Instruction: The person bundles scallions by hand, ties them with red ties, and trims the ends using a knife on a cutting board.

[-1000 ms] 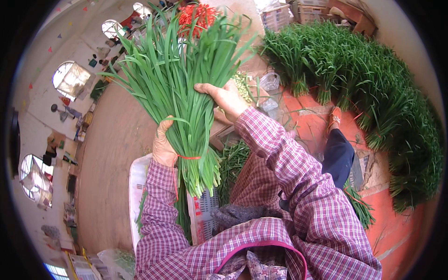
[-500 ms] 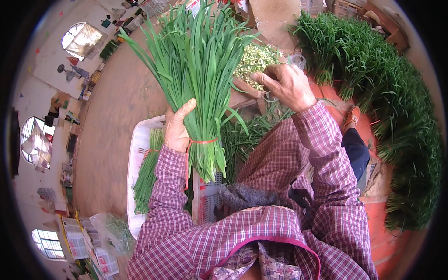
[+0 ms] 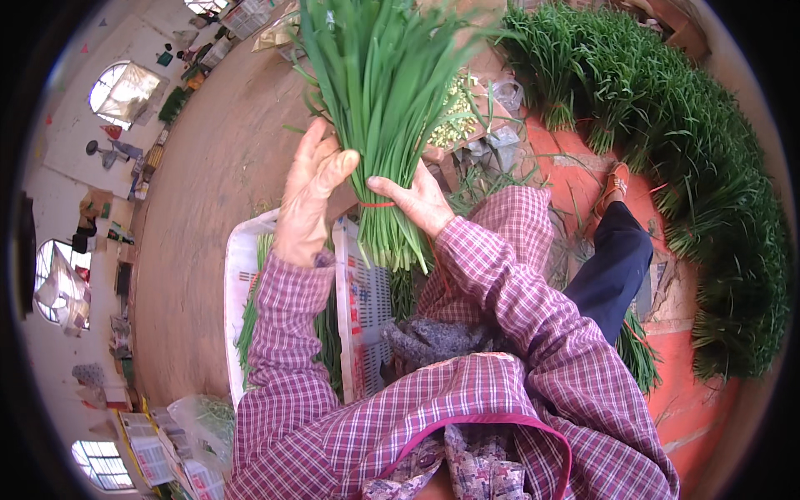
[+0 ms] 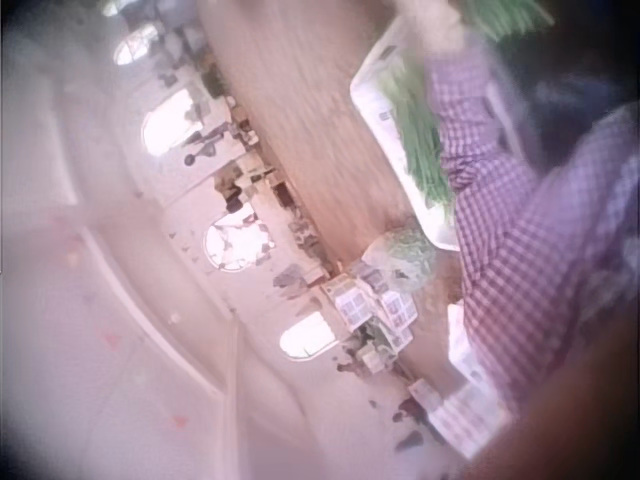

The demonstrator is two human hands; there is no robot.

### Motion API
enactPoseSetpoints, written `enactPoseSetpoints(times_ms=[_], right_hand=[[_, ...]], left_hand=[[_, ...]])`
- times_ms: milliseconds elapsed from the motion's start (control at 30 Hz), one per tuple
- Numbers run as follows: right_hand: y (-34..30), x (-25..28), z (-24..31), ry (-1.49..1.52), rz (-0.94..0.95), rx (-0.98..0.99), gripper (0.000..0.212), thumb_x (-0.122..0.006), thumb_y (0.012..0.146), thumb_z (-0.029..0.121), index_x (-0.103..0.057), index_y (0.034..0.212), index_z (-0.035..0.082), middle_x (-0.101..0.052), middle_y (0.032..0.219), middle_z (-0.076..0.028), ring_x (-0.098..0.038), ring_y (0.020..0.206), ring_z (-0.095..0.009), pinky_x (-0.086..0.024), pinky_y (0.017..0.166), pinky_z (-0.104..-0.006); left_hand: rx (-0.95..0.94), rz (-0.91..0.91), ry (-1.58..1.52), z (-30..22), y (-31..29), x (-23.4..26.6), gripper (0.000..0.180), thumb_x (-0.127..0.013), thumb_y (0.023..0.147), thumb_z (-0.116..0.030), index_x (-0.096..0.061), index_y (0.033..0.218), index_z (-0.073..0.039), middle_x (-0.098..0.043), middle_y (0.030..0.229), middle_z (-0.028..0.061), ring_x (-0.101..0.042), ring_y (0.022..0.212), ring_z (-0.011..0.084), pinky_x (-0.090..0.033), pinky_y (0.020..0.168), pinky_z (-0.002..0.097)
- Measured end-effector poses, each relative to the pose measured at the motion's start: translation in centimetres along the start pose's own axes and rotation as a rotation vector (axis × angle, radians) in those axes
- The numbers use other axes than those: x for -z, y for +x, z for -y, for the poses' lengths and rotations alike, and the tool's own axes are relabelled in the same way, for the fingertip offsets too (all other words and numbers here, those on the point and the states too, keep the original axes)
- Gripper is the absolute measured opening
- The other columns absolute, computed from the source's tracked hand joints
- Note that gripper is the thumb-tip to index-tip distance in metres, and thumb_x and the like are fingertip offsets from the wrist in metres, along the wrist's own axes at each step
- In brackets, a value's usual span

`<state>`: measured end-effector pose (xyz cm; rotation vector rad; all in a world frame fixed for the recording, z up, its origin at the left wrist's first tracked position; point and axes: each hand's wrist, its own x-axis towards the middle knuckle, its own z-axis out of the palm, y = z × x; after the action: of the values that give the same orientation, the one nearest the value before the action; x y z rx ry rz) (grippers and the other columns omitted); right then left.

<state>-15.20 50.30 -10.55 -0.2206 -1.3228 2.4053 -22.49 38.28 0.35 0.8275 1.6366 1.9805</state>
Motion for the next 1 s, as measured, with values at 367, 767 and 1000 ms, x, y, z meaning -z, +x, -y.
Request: enactPoseSetpoints(times_ms=[367, 767, 1000], right_hand=[[-1.7, 0.2, -1.0, 0.476, 0.187, -0.386, 0.062, -0.07, 0.092, 0.041, -0.053, 0.136, 0.0, -0.066, 0.125, -0.012, -0.066, 0.11, -0.024, -0.054, 0.097, -0.0398], [-2.4, 0.5, 4.0, -1.156, 0.079, 0.168, 0.079, -0.051, 0.093, 0.068, -0.057, 0.129, -0.002, -0.063, 0.12, -0.027, -0.062, 0.108, -0.044, -0.05, 0.09, -0.0491], [-2.6, -2.2, 11.6, -0.803, 0.01, 0.411, 0.024, -0.072, 0.089, 0.019, -0.066, 0.099, -0.001, -0.067, 0.07, -0.012, -0.065, 0.06, -0.025, -0.049, 0.057, -0.0349]], left_hand=[[0.38, 0.212, -0.418, 7.9, -1.0, 6.9, 0.075, -0.085, 0.081, -0.035, -0.051, 0.139, -0.001, -0.059, 0.137, 0.0122, -0.057, 0.126, 0.0241, -0.05, 0.105, 0.0397], [0.228, -0.062, -0.462, 7.5, -3.3, 4.7, 0.049, -0.082, 0.08, -0.008, -0.062, 0.124, -0.001, -0.069, 0.113, 0.006, -0.069, 0.098, 0.0136, -0.058, 0.092, 0.0276], [0.175, -0.122, -0.308, 7.4, -4.0, 5.3, 0.053, -0.084, 0.077, -0.007, -0.061, 0.124, 0.001, -0.07, 0.109, 0.0082, -0.071, 0.093, 0.0155, -0.06, 0.089, 0.0295]])
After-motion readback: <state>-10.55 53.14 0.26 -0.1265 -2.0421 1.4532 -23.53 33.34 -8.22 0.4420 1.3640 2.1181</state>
